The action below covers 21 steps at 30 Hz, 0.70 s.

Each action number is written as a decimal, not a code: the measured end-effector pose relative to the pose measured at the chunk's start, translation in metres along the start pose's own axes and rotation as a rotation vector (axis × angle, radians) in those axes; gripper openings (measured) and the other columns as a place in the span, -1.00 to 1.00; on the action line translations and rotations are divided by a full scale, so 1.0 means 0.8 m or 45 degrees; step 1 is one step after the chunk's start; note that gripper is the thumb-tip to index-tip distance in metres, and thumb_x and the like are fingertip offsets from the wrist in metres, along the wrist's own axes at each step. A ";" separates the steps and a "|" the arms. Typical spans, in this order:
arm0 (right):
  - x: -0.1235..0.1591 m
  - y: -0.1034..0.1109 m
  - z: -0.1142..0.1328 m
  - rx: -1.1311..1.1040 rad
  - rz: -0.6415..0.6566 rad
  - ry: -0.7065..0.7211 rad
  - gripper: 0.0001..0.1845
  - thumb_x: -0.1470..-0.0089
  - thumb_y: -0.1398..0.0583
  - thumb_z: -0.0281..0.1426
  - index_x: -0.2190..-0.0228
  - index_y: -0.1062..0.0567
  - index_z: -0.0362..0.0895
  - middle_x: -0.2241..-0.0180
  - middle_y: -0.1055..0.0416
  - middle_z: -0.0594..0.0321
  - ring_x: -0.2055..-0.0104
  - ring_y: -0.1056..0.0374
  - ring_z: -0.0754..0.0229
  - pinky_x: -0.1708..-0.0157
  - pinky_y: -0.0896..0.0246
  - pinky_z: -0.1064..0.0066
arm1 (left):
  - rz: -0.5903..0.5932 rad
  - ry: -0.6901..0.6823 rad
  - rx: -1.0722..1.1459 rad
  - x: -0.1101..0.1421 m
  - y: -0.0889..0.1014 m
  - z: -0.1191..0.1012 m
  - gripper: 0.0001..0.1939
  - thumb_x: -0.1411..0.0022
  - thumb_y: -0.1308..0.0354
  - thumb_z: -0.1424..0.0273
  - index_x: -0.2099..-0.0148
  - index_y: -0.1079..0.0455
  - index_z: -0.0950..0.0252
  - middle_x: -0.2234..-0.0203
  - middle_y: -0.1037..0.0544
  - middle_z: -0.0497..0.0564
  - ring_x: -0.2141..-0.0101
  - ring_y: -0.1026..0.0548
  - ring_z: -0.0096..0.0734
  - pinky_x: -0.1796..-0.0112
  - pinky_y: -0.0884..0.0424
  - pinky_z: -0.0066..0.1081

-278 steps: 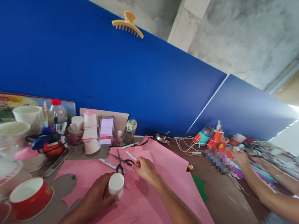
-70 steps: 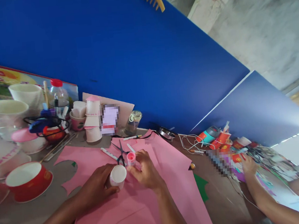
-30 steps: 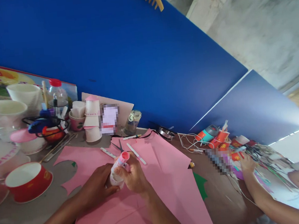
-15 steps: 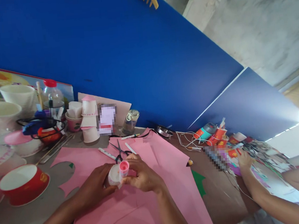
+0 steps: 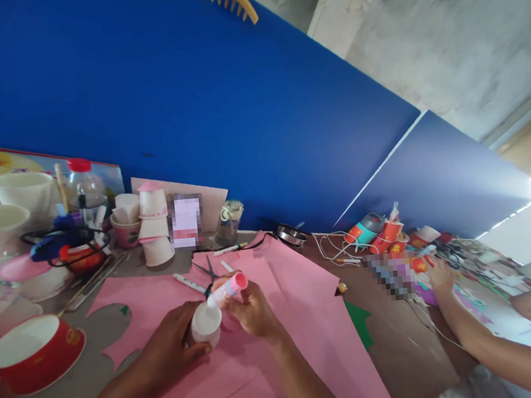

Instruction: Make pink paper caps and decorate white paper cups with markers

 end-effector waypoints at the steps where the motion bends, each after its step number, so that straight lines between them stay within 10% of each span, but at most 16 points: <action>1: -0.001 -0.007 0.004 0.013 0.012 0.008 -0.58 -0.05 -0.23 -0.05 0.22 -0.55 -0.11 0.25 -0.45 0.14 0.21 -0.35 0.10 0.18 -0.25 0.31 | 0.003 -0.004 -0.012 0.000 0.000 -0.001 -0.51 0.00 -0.23 0.42 -0.04 -0.34 0.20 0.09 -0.48 0.07 0.08 -0.38 -0.12 0.07 -0.25 -0.23; 12: -0.006 -0.042 0.020 0.351 0.095 0.270 -0.65 -0.14 -0.14 -0.08 0.26 -0.52 -0.08 0.32 -0.49 0.18 0.24 -0.28 0.13 0.10 -0.16 0.25 | 0.021 0.021 -0.083 -0.001 -0.001 -0.002 -0.63 -0.02 -0.17 0.41 0.06 -0.36 0.27 0.19 -0.50 0.09 0.22 -0.40 -0.17 0.16 -0.28 -0.25; 21: -0.011 -0.028 0.012 0.636 -0.171 0.089 -0.96 -0.06 -0.17 -0.42 0.38 -0.44 -0.11 0.35 -0.39 0.20 0.23 -0.29 0.12 0.16 -0.19 0.30 | -0.003 -0.008 0.012 -0.003 0.002 -0.005 -0.50 0.04 -0.21 0.44 -0.03 -0.39 0.23 0.13 -0.52 0.09 0.15 -0.42 -0.13 0.10 -0.28 -0.23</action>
Point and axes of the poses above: each hand's wrist, its own x-axis away from the middle knuckle, its own y-axis out of the back of the hand, z = x × y, the point moved 1 cm from there along -x, towards the middle knuckle
